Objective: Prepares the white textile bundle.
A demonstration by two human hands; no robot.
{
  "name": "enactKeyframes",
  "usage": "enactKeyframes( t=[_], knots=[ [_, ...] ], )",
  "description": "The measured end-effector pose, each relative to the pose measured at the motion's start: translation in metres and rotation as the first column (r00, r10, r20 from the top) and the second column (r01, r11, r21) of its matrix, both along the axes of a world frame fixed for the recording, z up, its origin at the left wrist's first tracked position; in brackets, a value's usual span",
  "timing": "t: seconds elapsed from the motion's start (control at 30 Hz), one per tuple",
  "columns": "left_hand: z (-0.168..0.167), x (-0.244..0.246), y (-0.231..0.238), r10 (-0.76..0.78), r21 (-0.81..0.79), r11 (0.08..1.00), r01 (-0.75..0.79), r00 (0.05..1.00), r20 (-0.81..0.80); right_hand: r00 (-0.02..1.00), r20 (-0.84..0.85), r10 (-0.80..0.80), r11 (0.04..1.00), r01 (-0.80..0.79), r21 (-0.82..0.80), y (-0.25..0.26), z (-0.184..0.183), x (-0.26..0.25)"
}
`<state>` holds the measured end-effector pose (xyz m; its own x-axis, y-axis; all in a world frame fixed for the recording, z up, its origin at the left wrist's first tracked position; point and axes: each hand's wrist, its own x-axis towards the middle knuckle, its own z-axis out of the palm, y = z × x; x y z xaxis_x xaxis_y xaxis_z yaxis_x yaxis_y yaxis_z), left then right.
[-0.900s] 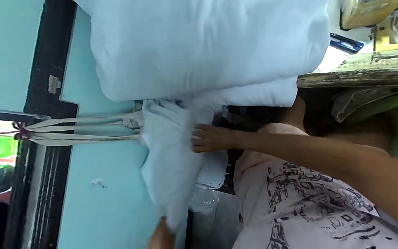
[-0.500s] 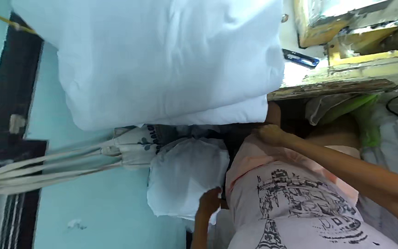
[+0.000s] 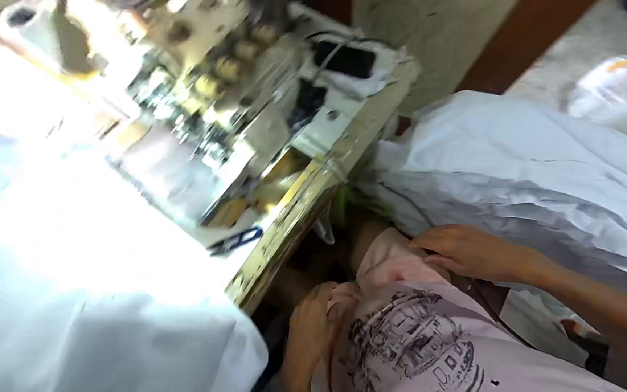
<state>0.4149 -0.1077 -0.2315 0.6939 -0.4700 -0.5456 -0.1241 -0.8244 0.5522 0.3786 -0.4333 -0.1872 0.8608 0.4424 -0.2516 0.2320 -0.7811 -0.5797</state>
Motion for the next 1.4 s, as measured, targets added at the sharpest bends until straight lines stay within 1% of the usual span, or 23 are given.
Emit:
enactKeyframes(
  t=[0.03,0.07,0.13,0.17,0.2,0.27,0.3,0.37,0.43,0.47,0.57,0.63,0.67,0.73,0.8,0.87,0.93,1.03,1.1,1.17,1.3,1.37,1.4],
  knots=[
    [0.009,0.014,-0.017,-0.081,-0.057,0.995,0.083,0.996,0.04,0.983,0.126,-0.132,0.991,0.127,0.047,-0.012,0.009,-0.014],
    [0.016,0.026,-0.032,-0.153,-0.112,0.98,0.164,0.983,0.098,0.937,0.23,-0.263,0.964,0.25,0.084,-0.021,0.017,-0.029],
    [0.03,0.048,-0.06,-0.279,-0.178,0.932,0.317,0.937,0.209,0.796,0.371,-0.479,0.876,0.46,0.145,-0.039,0.03,-0.06],
    [0.037,0.058,-0.073,-0.331,-0.206,0.898,0.389,0.905,0.266,0.718,0.427,-0.55,0.826,0.543,0.151,-0.048,0.035,-0.075],
    [0.042,0.066,-0.087,-0.368,-0.245,0.854,0.46,0.865,0.34,0.642,0.483,-0.595,0.777,0.614,0.141,-0.056,0.038,-0.089],
    [0.055,0.082,-0.116,-0.413,-0.325,0.744,0.584,0.784,0.465,0.51,0.6,-0.616,0.68,0.729,0.079,-0.071,0.044,-0.11],
    [0.063,0.09,-0.133,-0.42,-0.358,0.687,0.633,0.747,0.516,0.464,0.642,-0.611,0.633,0.773,0.043,-0.078,0.047,-0.118],
    [0.078,0.102,-0.171,-0.412,-0.408,0.593,0.694,0.697,0.587,0.421,0.676,-0.606,0.552,0.833,-0.024,-0.09,0.052,-0.127],
    [0.09,0.111,-0.213,-0.385,-0.46,0.531,0.712,0.686,0.617,0.407,0.686,-0.603,0.512,0.857,-0.059,-0.102,0.054,-0.128],
    [0.094,0.113,-0.235,-0.377,-0.498,0.504,0.706,0.698,0.609,0.409,0.69,-0.597,0.507,0.859,-0.07,-0.109,0.054,-0.127],
    [0.094,0.114,-0.302,-0.365,-0.65,0.421,0.632,0.775,0.517,0.48,0.631,-0.609,0.526,0.84,-0.131,-0.132,0.051,-0.122],
    [0.081,0.111,-0.339,-0.394,-0.723,0.394,0.567,0.815,0.424,0.542,0.537,-0.647,0.533,0.825,-0.19,-0.145,0.047,-0.121],
    [0.07,0.11,-0.353,-0.42,-0.737,0.4,0.545,0.824,0.381,0.553,0.497,-0.669,0.521,0.825,-0.218,-0.148,0.043,-0.121],
    [0.036,0.109,-0.373,-0.464,-0.717,0.447,0.535,0.824,0.326,0.549,0.5,-0.67,0.478,0.834,-0.276,-0.15,0.035,-0.124],
    [0.01,0.108,-0.379,-0.463,-0.707,0.496,0.504,0.842,0.276,0.547,0.543,-0.637,0.444,0.836,-0.322,-0.151,0.033,-0.131],
    [0.008,0.108,-0.374,-0.483,-0.714,0.501,0.488,0.843,0.238,0.565,0.53,-0.632,0.444,0.825,-0.35,-0.153,0.037,-0.14],
    [0.006,0.108,-0.368,-0.513,-0.697,0.485,0.528,0.817,0.262,0.596,0.5,-0.628,0.466,0.803,-0.372,-0.156,0.041,-0.146],
    [0.006,0.109,-0.364,-0.549,-0.655,0.446,0.61,0.764,0.338,0.602,0.569,-0.561,0.544,0.786,-0.296,-0.163,0.033,-0.148],
    [0.007,0.109,-0.361,-0.55,-0.664,0.437,0.607,0.764,0.337,0.611,0.59,-0.528,0.57,0.77,-0.287,-0.163,0.031,-0.146],
    [0.009,0.109,-0.359,-0.539,-0.692,0.449,0.565,0.789,0.294,0.593,0.565,-0.574,0.558,0.788,-0.261,-0.162,0.031,-0.147],
    [0.009,0.108,-0.359,-0.527,-0.719,0.448,0.532,0.806,0.268,0.495,0.568,-0.657,0.518,0.844,-0.135,-0.176,0.04,-0.155],
    [0.009,0.107,-0.358,-0.531,-0.707,0.449,0.547,0.8,0.281,0.511,0.601,-0.614,0.555,0.822,-0.132,-0.179,0.043,-0.158],
    [0.009,0.106,-0.358,-0.531,-0.703,0.451,0.55,0.798,0.285,0.534,0.631,-0.562,0.574,0.802,-0.167,-0.18,0.042,-0.158]
  ],
)
